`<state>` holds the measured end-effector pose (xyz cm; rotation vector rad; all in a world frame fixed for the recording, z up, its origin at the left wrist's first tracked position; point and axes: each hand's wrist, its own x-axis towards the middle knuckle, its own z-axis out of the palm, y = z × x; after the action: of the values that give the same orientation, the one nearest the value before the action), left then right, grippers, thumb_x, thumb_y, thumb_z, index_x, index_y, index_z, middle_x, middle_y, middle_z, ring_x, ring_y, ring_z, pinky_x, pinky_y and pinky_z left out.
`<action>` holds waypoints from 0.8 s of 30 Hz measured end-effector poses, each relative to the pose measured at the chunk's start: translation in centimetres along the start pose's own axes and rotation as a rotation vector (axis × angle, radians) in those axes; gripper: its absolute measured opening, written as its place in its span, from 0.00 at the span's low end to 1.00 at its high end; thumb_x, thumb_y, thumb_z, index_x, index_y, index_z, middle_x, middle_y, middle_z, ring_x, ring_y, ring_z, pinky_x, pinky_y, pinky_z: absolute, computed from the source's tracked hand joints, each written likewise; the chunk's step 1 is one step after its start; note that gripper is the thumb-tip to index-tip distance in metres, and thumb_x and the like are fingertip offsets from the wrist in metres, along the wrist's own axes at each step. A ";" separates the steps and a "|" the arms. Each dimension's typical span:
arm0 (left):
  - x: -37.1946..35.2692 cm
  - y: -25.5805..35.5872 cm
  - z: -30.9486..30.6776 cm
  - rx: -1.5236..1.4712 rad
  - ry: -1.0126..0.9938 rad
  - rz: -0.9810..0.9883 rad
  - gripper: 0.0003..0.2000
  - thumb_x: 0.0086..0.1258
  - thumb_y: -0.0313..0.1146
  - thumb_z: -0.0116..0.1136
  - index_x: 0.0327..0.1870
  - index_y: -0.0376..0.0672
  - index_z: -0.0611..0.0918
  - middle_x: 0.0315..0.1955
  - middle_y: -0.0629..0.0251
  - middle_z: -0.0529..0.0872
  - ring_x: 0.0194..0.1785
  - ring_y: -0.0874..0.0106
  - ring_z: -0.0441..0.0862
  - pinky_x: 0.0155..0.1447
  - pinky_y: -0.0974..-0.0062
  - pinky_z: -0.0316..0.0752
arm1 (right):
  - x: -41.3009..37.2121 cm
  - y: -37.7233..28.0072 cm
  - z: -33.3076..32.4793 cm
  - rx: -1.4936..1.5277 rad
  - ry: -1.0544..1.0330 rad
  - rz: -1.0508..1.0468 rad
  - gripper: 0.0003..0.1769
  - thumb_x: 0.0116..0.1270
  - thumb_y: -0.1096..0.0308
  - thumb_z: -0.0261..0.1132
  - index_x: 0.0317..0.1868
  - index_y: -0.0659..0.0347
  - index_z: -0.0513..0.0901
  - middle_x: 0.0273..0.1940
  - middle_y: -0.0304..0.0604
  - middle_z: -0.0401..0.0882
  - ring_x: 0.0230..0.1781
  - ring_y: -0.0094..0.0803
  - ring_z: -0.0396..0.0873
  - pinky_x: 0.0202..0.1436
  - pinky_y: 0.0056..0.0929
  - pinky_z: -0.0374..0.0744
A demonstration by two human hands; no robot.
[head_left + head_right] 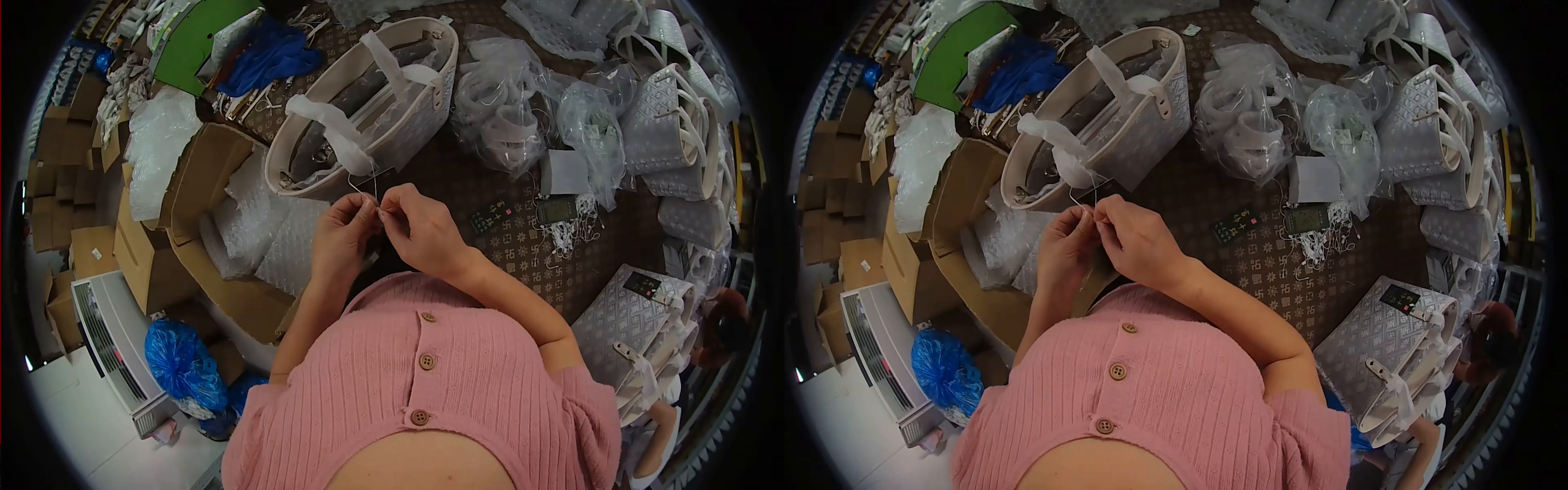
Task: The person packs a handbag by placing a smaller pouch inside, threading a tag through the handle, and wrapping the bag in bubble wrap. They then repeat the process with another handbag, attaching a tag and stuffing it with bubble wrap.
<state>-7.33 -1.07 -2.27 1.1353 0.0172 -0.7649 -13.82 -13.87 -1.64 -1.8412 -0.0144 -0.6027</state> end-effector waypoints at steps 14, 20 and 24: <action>0.9 1.0 -1.4 -0.063 -0.102 -0.101 0.04 0.65 0.27 0.54 0.38 0.38 0.76 0.33 0.67 0.79 0.35 0.77 0.77 0.41 0.81 0.74 | 0.0 -0.3 1.9 -0.032 0.097 0.105 0.09 0.55 0.81 0.61 0.34 0.64 0.70 0.27 0.45 0.73 0.24 0.35 0.76 0.26 0.26 0.74; -1.6 2.9 -1.2 0.289 -0.190 -0.120 0.12 0.60 0.19 0.51 0.45 0.38 0.75 0.38 0.64 0.79 0.43 0.73 0.77 0.47 0.76 0.72 | -0.5 0.7 3.4 -0.286 0.120 -0.132 0.04 0.58 0.74 0.58 0.34 0.63 0.72 0.28 0.47 0.74 0.28 0.43 0.75 0.32 0.34 0.74; 1.3 3.4 -3.5 0.125 -0.205 -0.438 0.14 0.62 0.23 0.52 0.49 0.36 0.73 0.40 0.64 0.78 0.42 0.73 0.75 0.47 0.74 0.71 | -1.2 0.4 2.9 -0.210 0.079 0.030 0.05 0.59 0.71 0.58 0.34 0.62 0.73 0.29 0.46 0.75 0.29 0.43 0.75 0.34 0.35 0.74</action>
<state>-3.19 1.79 -1.66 1.1812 0.0477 -1.2855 -13.67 -11.10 -3.12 -2.0152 0.1330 -0.6763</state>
